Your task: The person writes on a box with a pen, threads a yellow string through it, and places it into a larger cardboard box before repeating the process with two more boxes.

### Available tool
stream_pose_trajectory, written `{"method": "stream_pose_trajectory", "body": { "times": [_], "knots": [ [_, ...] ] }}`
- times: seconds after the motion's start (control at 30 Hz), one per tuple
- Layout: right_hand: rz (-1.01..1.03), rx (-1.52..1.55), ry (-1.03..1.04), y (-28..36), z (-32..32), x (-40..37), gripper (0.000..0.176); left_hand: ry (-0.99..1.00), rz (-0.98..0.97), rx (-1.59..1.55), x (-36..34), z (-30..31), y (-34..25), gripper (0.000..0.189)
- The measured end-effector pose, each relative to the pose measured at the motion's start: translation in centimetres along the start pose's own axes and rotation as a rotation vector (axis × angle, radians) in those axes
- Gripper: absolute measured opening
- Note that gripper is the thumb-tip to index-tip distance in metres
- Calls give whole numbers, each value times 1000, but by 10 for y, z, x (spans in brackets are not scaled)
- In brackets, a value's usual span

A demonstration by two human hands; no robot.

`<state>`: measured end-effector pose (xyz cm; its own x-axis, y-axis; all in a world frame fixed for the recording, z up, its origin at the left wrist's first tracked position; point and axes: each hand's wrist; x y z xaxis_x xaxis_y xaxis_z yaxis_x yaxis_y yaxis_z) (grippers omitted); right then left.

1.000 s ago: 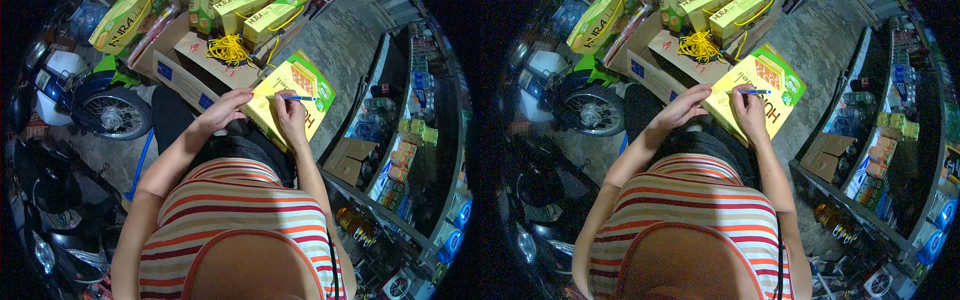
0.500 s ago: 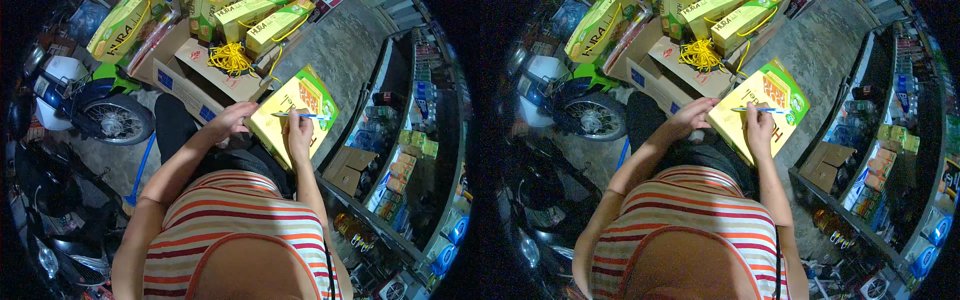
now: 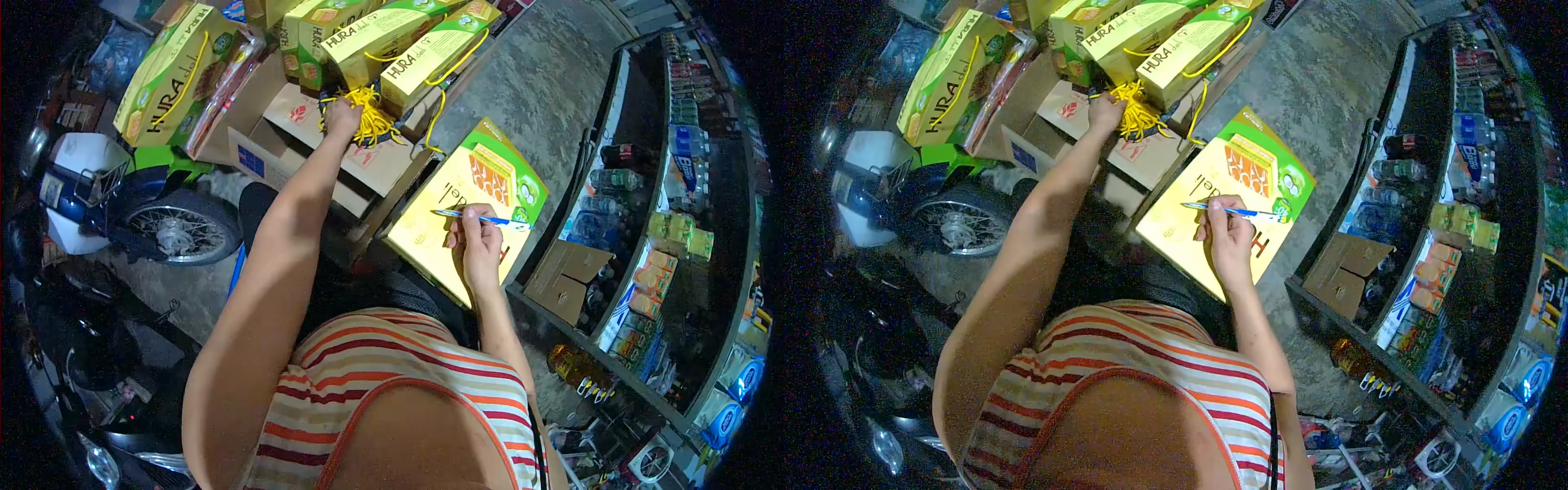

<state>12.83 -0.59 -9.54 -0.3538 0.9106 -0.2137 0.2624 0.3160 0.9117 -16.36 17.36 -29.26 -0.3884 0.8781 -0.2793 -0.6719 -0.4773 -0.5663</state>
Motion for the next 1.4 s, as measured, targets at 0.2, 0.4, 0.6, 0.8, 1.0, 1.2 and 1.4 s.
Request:
{"method": "stream_pose_trajectory", "body": {
  "times": [0.2, 0.4, 0.6, 0.8, 1.0, 1.2, 1.4],
  "knots": [
    [35, 2, 79, -1, -4, 7, 20, 30, -59, -153, -13, 37, -3, 20],
    [82, 38, 122, -11, 0, 13, 33, 190, -353, -872, -124, 124, -57, 14],
    [111, 27, 89, -3, -14, 9, 38, 206, -1035, -265, -254, 116, -107, 6],
    [119, 236, 64, -14, -7, 8, 27, 263, -888, -218, -276, 94, -99, 10],
    [89, 330, 183, -4, -6, 3, 19, 233, -817, -193, -276, 94, -107, 10],
    [81, 304, 191, -8, 1, 4, 18, 273, -758, -159, -267, 95, -111, 11],
    [109, 268, 64, -4, -6, 6, 26, 278, -761, -189, -263, 97, -108, 13]
  ]
}}
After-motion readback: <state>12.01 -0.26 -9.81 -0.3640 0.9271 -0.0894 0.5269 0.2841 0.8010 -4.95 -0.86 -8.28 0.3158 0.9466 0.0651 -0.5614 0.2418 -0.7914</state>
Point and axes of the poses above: each hand's wrist, its own x-axis towards the middle knuckle, its own z-axis out of the back of the hand, y = z × x, and after that the axes turned 14 degrees about y, right-handed
